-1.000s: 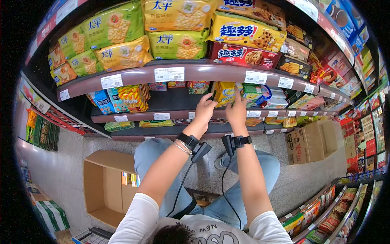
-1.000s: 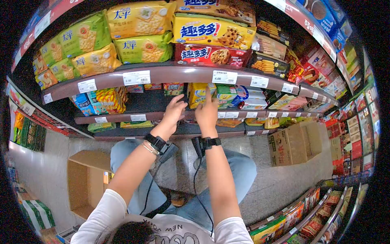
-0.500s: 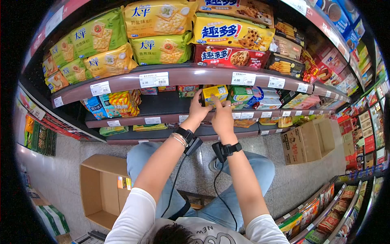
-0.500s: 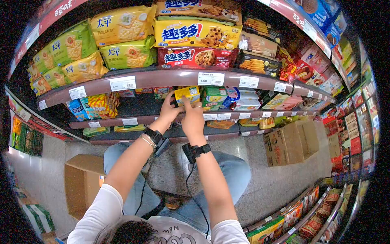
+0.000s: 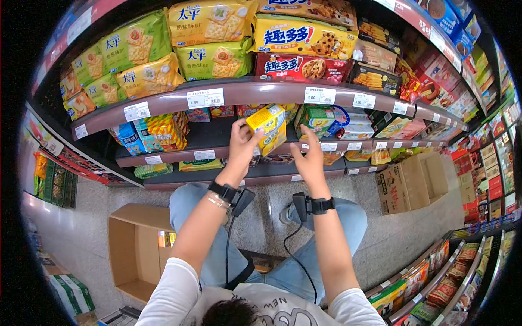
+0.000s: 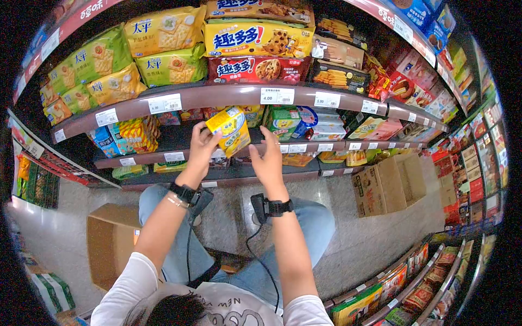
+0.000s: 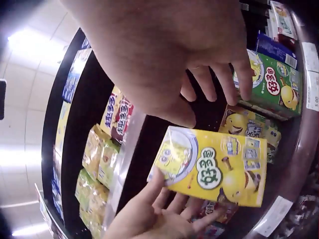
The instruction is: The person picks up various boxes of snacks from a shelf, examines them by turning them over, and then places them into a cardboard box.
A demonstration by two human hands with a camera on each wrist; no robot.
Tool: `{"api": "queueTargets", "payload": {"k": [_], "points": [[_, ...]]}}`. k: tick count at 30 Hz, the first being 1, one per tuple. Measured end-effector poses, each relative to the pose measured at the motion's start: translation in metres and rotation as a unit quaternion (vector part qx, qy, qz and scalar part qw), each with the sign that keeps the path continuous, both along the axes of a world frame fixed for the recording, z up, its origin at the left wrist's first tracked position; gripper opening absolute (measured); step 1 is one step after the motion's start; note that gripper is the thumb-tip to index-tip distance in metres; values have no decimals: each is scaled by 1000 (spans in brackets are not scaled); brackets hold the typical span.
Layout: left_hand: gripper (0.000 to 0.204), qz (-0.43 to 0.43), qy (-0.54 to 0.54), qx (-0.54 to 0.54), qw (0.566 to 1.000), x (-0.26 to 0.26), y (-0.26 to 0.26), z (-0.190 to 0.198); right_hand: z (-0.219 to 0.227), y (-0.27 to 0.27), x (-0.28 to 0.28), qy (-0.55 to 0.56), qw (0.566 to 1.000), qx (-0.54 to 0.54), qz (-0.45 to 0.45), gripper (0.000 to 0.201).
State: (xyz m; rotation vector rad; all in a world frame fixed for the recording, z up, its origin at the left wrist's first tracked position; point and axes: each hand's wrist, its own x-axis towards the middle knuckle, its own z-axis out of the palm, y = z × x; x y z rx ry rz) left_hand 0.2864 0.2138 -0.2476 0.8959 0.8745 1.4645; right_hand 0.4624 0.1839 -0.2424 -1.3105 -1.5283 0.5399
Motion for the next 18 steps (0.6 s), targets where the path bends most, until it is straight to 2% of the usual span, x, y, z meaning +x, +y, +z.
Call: {"api": "queueTargets", "payload": {"k": [2, 6, 10, 14, 15, 18], "points": [[46, -48, 35, -27, 998, -15, -19, 4, 1, -9, 2, 85, 994, -71, 19, 55], [43, -95, -48, -124, 987, -27, -56, 10, -15, -29, 6, 162, 963, -145, 159, 57], [39, -94, -71, -178, 977, -38, -85, 16, -19, -64, 8, 197, 936, -215, 198, 57], [36, -84, -83, -213, 970, -48, -98, 13, -27, -90, -1, 296, 883, -293, 217, 52], [36, -83, -78, -218, 969, -50, -99, 10, -29, -94, -5, 309, 878, -290, 222, 47], [40, -84, -79, -200, 973, -51, -99, -2, -31, -102, -18, 281, 904, -252, 199, 42]]}}
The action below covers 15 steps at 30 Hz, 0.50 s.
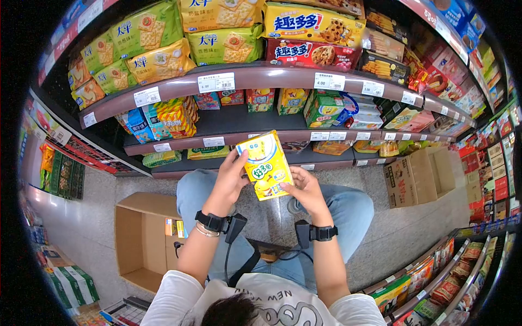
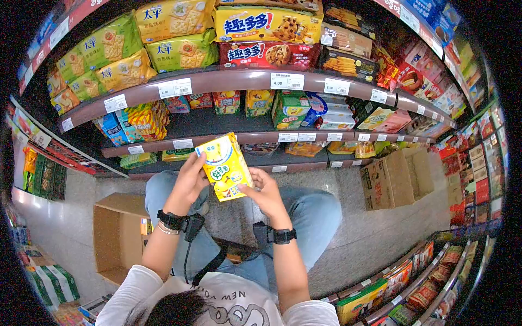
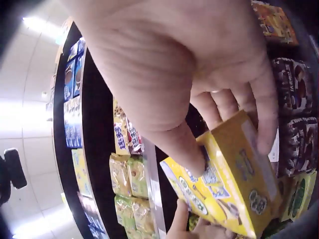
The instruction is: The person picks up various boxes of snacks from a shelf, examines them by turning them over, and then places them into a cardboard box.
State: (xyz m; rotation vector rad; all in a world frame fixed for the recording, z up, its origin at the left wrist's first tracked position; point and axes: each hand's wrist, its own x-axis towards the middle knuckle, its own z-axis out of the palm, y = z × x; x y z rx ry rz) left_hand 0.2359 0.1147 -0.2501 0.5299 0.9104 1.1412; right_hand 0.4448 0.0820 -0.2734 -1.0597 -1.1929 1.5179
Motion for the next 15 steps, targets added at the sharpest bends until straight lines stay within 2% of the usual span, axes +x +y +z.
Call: {"api": "queueTargets", "payload": {"k": [4, 5, 8, 11, 14, 15], "points": [[55, 10, 44, 57, 997, 17, -16, 5, 12, -14, -29, -197, 970, 103, -104, 43], [65, 12, 51, 72, 996, 18, -18, 3, 9, -16, -35, -191, 963, 134, -137, 47], [69, 0, 30, 63, 998, 15, -26, 16, 32, -29, -43, -162, 972, 125, -117, 47], [69, 4, 15, 62, 998, 11, -29, 18, 10, -32, -41, -73, 989, 107, -71, 48], [68, 4, -30, 83, 996, 6, -26, 1, 16, -36, -41, -39, 997, 64, -17, 48], [64, 5, -34, 76, 997, 6, -28, 7, 17, -36, -41, -41, 997, 62, -5, 48]]}}
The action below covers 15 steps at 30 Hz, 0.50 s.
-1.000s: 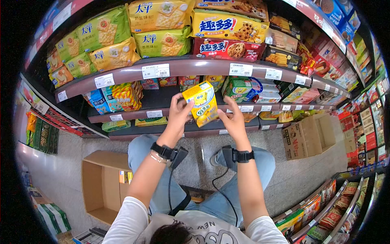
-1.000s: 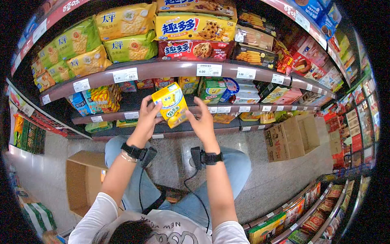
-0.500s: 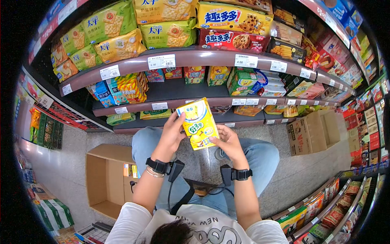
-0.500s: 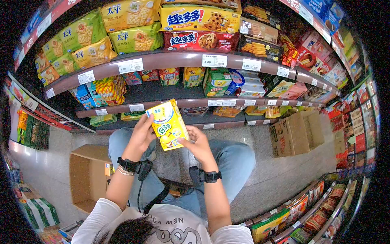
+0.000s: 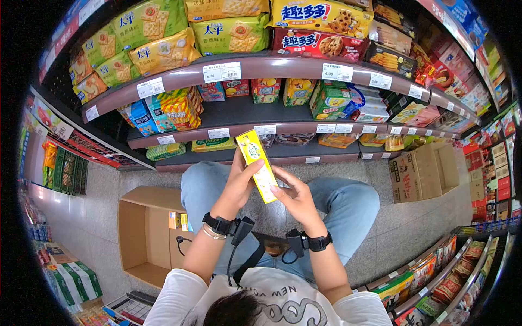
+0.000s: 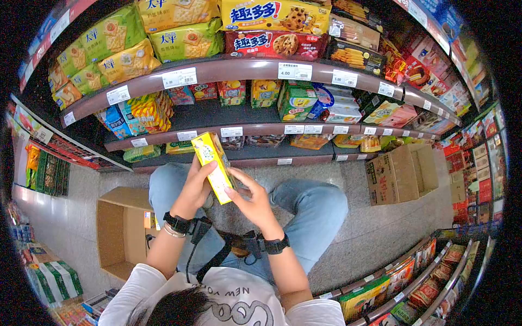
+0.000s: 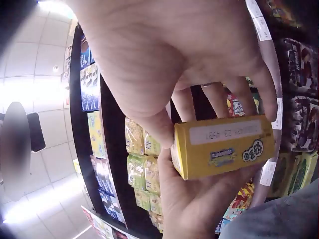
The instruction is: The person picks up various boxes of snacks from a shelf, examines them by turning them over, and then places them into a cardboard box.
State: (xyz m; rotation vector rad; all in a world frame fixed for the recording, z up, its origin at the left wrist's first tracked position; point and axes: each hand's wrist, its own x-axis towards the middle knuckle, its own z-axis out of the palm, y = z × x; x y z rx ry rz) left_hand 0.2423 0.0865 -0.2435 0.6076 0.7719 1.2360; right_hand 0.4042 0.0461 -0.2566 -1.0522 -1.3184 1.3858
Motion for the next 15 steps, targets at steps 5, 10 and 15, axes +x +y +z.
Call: {"api": "queueTargets", "payload": {"k": [5, 10, 15], "points": [[59, 4, -17, 14, 1000, -2, -2, -3, -3, 2, 1, 36, 999, -10, 12, 48], [53, 40, -17, 24, 999, 1, -5, 4, 1, 3, 4, 32, 999, -28, 18, 53], [57, 84, -57, 23, 995, 4, -8, 2, 2, 4, 1, 97, 994, -45, 0, 66]]}}
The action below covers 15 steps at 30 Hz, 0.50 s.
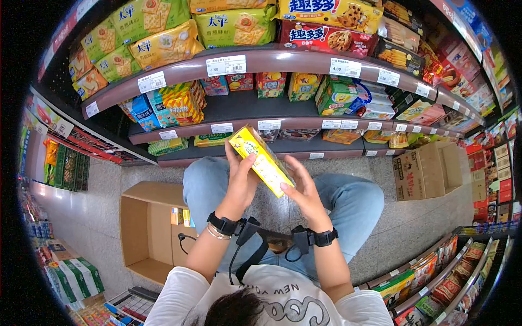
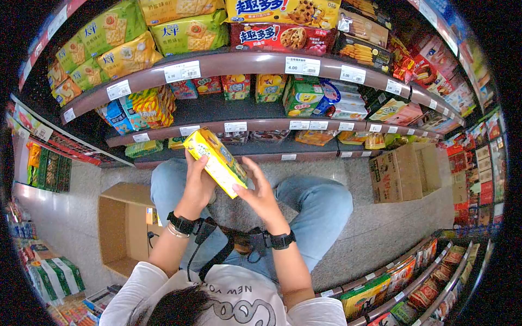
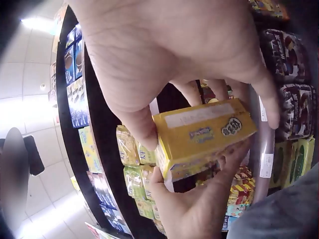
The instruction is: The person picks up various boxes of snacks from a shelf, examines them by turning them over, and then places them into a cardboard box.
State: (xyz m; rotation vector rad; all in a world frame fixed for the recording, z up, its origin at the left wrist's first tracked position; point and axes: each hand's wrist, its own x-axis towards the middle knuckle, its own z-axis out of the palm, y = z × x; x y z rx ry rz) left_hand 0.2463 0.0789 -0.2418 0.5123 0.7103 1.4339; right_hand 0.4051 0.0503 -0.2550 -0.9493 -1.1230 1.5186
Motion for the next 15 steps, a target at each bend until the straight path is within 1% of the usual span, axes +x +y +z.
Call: {"api": "queueTargets", "payload": {"k": [1, 3, 4, 5, 6, 8, 10, 12, 13, 15], "points": [[64, -7, -11, 3, 1000, -1, 1, -4, -4, 3, 4, -19, 1000, 20, -4, 67], [79, -21, -33, 10, 999, -3, 3, -13, -7, 9, 6, 37, 999, -1, -33, 67], [77, -34, -39, 9, 999, -3, 3, -14, -6, 12, 6, 65, 997, -12, -48, 67], [75, -48, -46, 8, 998, -3, 3, -13, -4, 13, 7, 58, 996, 9, -65, 62], [72, -61, -52, 7, 997, -3, 3, -11, -1, 16, 9, 36, 996, 35, -76, 60], [62, -61, -49, -1, 997, -4, 1, -4, 3, 20, 16, -8, 992, 83, -100, 58], [52, -60, -47, -2, 997, -5, -1, 5, 26, 20, 16, 3, 988, 91, -126, 53], [44, -55, -46, 7, 997, -5, -1, 13, 27, 27, 20, 0, 979, 131, -154, 50], [37, -54, -26, 12, 998, -6, -1, 14, 27, 30, 21, 11, 977, 140, -160, 48], [41, -49, 3, 5, 999, -5, -1, 15, 33, 33, 21, 9, 977, 142, -161, 47]]}}
